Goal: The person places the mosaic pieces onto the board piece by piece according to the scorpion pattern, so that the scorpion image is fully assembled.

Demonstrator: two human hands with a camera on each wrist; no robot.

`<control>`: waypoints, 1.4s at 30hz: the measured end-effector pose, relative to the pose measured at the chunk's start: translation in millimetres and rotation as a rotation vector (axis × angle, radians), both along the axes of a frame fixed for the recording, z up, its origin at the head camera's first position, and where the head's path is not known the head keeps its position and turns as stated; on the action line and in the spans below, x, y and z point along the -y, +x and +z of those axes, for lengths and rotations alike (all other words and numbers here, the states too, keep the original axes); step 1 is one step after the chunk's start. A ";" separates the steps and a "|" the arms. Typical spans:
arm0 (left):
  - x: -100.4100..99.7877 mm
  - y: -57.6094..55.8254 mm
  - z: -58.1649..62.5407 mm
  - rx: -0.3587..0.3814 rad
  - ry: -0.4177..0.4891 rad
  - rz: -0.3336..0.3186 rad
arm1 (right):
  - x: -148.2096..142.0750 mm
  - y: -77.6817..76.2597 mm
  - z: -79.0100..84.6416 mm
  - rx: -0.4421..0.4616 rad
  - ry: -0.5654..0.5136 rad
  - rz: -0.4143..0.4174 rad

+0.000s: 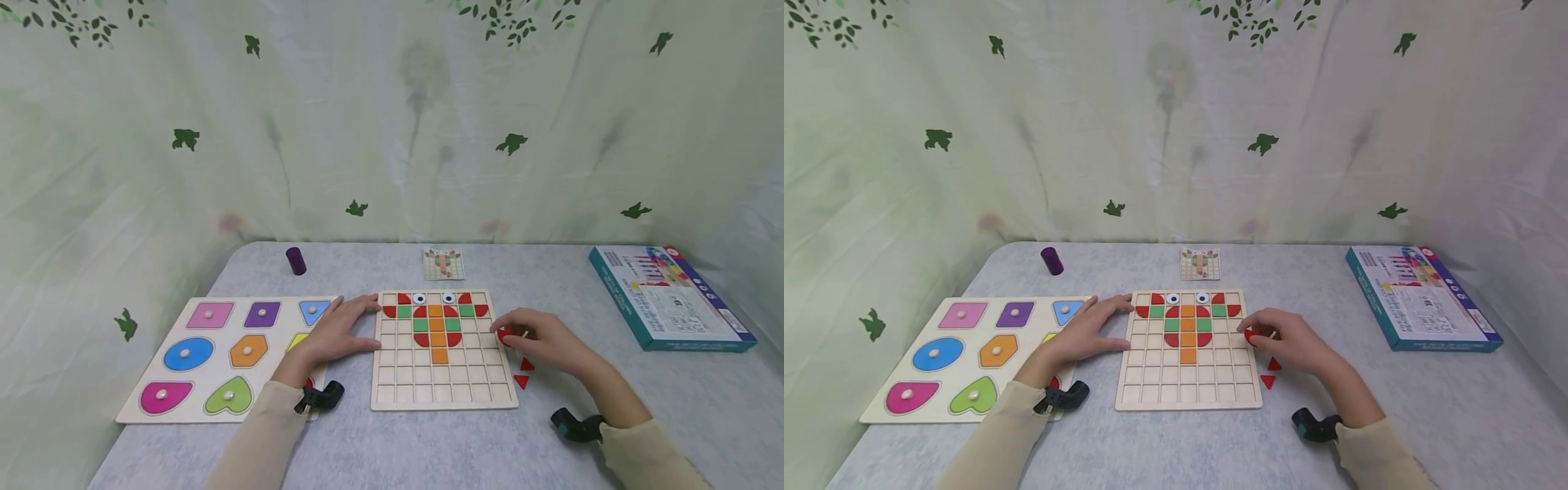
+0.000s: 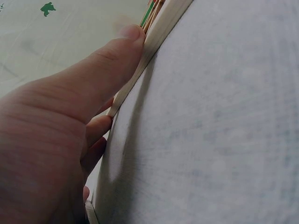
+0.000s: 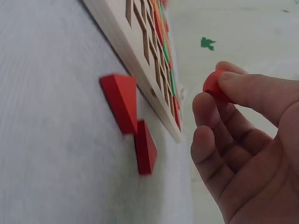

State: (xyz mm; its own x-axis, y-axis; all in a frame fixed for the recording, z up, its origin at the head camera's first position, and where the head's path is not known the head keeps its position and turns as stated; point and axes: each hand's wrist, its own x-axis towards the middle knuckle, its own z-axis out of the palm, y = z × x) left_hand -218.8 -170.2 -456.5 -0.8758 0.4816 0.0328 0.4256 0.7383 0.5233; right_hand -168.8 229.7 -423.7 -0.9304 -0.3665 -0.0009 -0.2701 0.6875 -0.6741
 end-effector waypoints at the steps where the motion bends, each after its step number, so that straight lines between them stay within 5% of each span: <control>1: -0.1 -0.3 0.1 0.001 -0.001 -0.001 | 2.4 -0.3 0.2 0.006 -0.003 0.005; 19: 1.0 -2.0 -2.8 0.005 -0.003 -0.003 | 61.2 -0.9 -10.7 0.049 -0.068 0.225; 28: 1.5 -2.4 -3.6 -0.001 -0.001 -0.005 | 74.3 2.6 -13.6 0.103 -0.071 0.233; 42: 0.0 -1.3 -1.1 0.004 -0.014 -0.001 | 82.2 7.3 -18.3 0.052 -0.086 0.229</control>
